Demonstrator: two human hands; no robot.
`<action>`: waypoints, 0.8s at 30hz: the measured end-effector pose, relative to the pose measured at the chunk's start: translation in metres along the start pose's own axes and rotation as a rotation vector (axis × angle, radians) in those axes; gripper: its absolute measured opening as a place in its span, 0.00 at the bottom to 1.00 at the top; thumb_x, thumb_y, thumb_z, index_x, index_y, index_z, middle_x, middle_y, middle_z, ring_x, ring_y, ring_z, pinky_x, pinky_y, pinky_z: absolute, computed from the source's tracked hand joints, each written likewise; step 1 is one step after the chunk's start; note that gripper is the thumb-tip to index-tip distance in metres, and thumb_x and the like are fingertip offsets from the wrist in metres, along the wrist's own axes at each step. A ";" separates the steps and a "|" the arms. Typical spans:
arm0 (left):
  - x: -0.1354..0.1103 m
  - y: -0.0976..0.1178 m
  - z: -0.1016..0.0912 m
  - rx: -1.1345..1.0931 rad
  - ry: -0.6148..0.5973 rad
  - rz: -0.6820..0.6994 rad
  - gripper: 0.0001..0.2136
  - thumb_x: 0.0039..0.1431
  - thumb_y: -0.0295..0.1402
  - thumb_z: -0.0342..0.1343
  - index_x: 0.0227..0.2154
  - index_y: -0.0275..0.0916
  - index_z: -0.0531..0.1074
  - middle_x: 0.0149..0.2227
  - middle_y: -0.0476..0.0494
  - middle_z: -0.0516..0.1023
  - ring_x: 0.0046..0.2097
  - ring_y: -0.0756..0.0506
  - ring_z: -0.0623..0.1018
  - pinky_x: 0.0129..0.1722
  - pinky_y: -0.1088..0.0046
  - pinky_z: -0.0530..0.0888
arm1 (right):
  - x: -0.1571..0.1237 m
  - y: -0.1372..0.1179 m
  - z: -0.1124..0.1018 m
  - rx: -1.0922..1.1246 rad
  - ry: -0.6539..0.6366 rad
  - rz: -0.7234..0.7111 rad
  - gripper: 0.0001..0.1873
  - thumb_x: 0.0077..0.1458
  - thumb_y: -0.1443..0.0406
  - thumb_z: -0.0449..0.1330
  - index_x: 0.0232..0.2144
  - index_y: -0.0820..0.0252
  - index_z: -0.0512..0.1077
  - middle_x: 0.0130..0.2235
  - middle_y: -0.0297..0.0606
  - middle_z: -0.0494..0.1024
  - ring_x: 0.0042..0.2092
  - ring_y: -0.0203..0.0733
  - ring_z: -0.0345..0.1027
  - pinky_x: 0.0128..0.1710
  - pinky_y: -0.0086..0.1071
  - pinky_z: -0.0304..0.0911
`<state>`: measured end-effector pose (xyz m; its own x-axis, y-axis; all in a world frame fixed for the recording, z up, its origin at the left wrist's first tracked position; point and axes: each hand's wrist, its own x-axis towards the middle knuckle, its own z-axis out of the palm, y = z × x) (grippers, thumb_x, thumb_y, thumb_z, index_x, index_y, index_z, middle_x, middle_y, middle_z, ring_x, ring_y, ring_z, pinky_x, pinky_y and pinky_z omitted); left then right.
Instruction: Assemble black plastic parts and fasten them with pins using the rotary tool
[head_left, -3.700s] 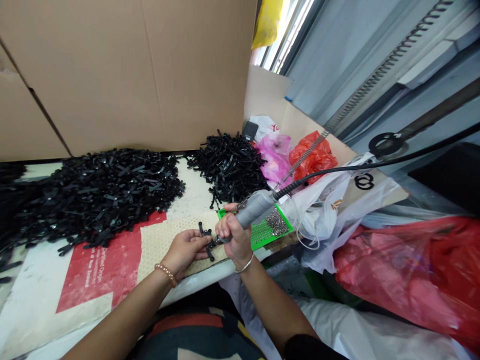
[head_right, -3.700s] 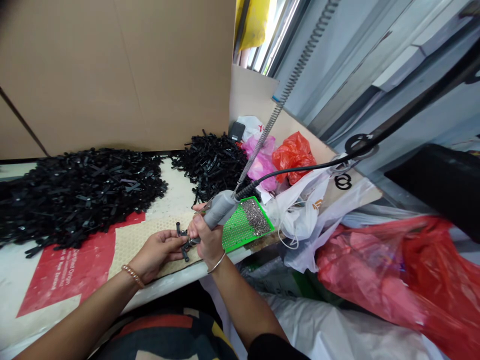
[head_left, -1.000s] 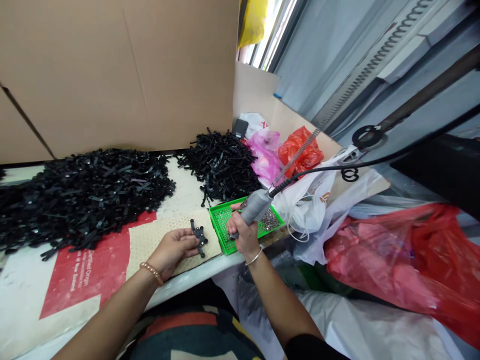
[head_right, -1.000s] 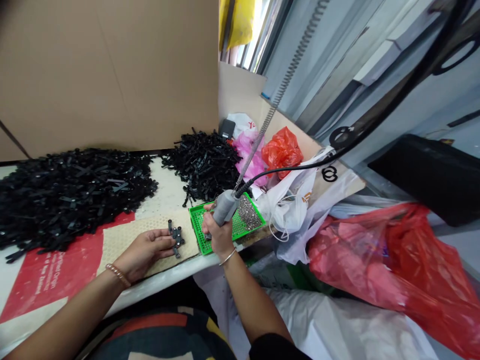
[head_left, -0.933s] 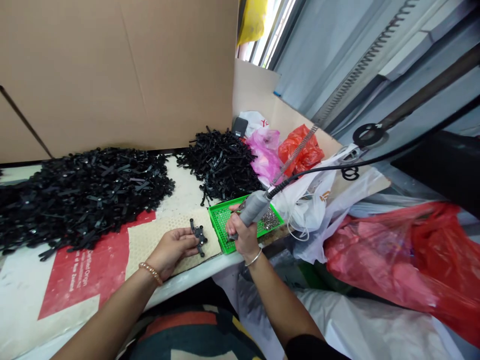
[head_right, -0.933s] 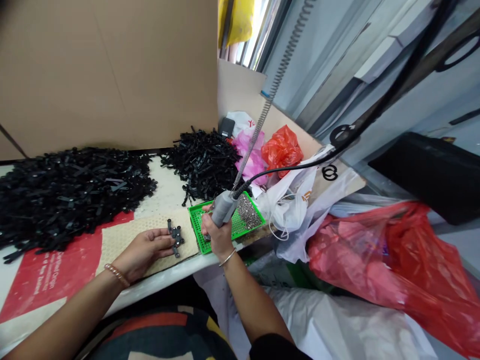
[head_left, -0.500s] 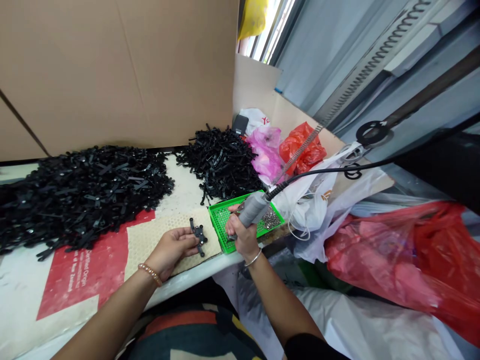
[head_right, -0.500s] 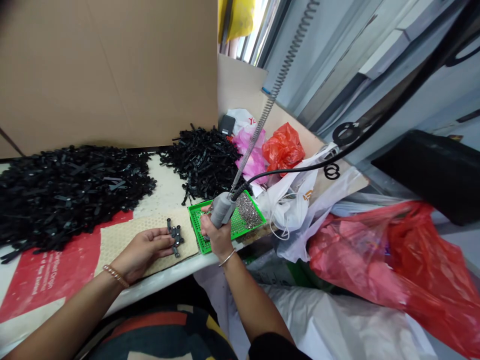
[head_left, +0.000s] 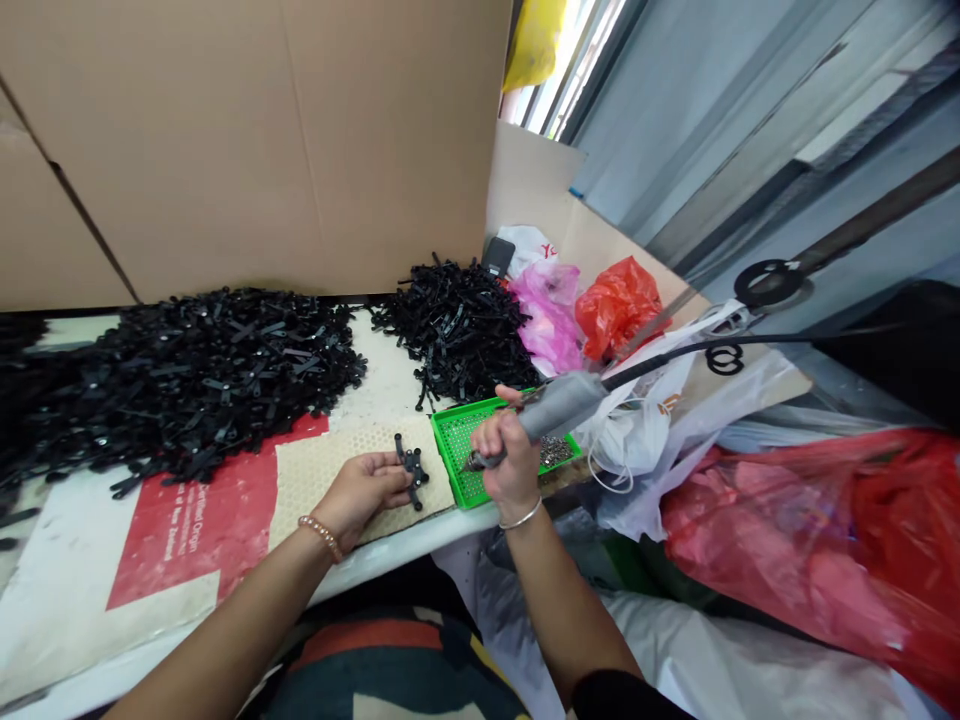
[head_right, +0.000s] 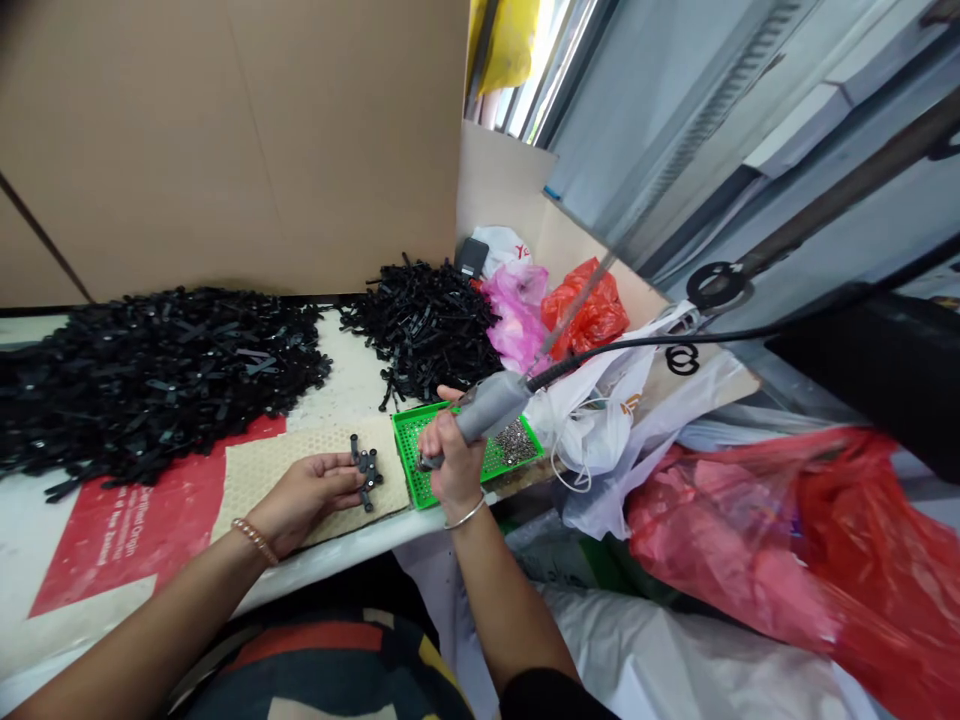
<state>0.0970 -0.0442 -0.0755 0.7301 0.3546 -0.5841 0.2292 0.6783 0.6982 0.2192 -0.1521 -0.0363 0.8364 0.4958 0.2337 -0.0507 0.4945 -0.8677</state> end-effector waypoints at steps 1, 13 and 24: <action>-0.001 0.000 0.000 -0.002 0.006 -0.002 0.10 0.44 0.17 0.60 0.32 0.30 0.75 0.30 0.41 0.79 0.32 0.49 0.78 0.30 0.78 0.77 | 0.002 -0.002 0.008 0.032 -0.004 0.010 0.16 0.49 0.57 0.62 0.39 0.56 0.66 0.16 0.20 0.54 0.17 0.31 0.47 0.20 0.25 0.52; -0.003 0.003 0.001 -0.044 -0.030 -0.010 0.10 0.42 0.17 0.60 0.30 0.31 0.75 0.27 0.44 0.79 0.27 0.51 0.76 0.29 0.78 0.76 | 0.008 0.031 0.047 0.129 -0.099 0.130 0.16 0.49 0.56 0.63 0.36 0.58 0.66 0.16 0.21 0.56 0.17 0.29 0.48 0.20 0.24 0.52; -0.002 0.001 -0.002 -0.048 -0.044 -0.009 0.11 0.41 0.18 0.62 0.32 0.31 0.75 0.26 0.45 0.79 0.28 0.51 0.77 0.29 0.78 0.76 | 0.006 0.030 0.042 0.124 -0.092 0.121 0.15 0.50 0.57 0.63 0.36 0.58 0.67 0.16 0.21 0.56 0.17 0.29 0.49 0.20 0.24 0.52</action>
<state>0.0949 -0.0433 -0.0748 0.7558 0.3210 -0.5707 0.2054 0.7113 0.6722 0.1998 -0.1044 -0.0422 0.7669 0.6174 0.1753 -0.2192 0.5087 -0.8326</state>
